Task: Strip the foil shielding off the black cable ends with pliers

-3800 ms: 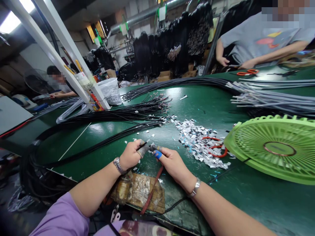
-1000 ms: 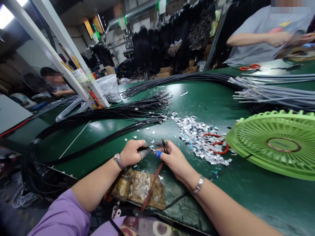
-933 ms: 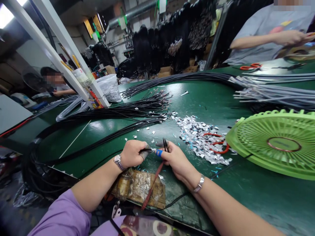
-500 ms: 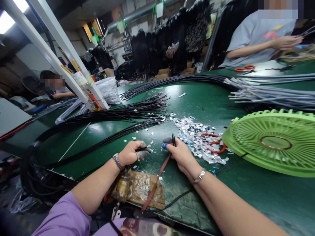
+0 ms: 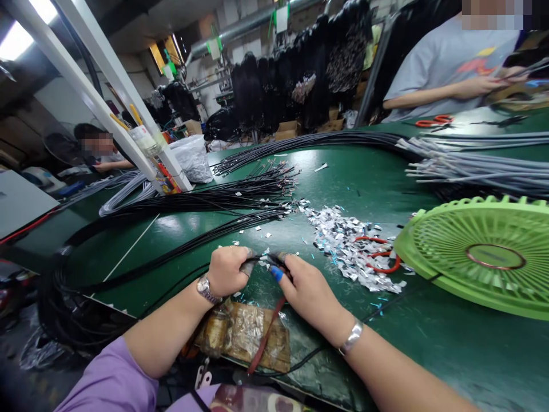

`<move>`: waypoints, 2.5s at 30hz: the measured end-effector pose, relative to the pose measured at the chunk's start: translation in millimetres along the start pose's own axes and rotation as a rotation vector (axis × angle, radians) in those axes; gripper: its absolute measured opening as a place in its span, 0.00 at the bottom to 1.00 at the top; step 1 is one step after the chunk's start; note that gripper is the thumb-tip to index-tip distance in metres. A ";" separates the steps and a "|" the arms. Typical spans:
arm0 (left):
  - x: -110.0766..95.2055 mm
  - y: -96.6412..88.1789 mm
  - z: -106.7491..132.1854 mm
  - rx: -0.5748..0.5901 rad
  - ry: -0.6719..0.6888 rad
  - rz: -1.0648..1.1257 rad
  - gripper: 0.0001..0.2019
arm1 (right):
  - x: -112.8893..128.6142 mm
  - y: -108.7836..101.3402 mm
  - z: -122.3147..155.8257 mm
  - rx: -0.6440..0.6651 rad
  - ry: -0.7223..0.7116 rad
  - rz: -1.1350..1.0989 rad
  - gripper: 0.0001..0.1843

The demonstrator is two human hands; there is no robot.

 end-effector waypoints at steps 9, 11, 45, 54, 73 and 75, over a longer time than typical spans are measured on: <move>-28.4 -3.0 6.3 -0.046 0.283 -0.221 0.07 | 1.9 5.7 2.1 0.016 -0.008 0.017 0.08; -29.5 -5.4 6.3 -0.076 0.292 -0.223 0.07 | 1.4 5.4 1.0 0.025 0.014 -0.011 0.08; 2.7 51.8 19.6 0.551 -0.791 1.055 0.22 | -18.8 13.3 -8.3 0.078 0.378 -0.661 0.19; 3.6 51.3 20.3 0.531 -0.770 1.050 0.23 | -26.9 36.1 9.5 0.142 0.736 -0.965 0.23; 6.4 50.9 18.1 0.489 -0.621 0.949 0.15 | -30.9 36.7 10.3 0.106 0.708 -0.860 0.17; 6.5 47.5 15.8 0.461 -0.540 0.883 0.12 | -29.4 34.7 8.4 0.114 0.659 -0.828 0.16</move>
Point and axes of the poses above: each hand's wrist, its own z-axis away from the middle knuckle, its own y-axis out of the palm, x = y × z, the point moved 9 cm from there along -z, towards the middle knuckle, and after that the axes turned 10 degrees about -x, right-handed, at the moved point
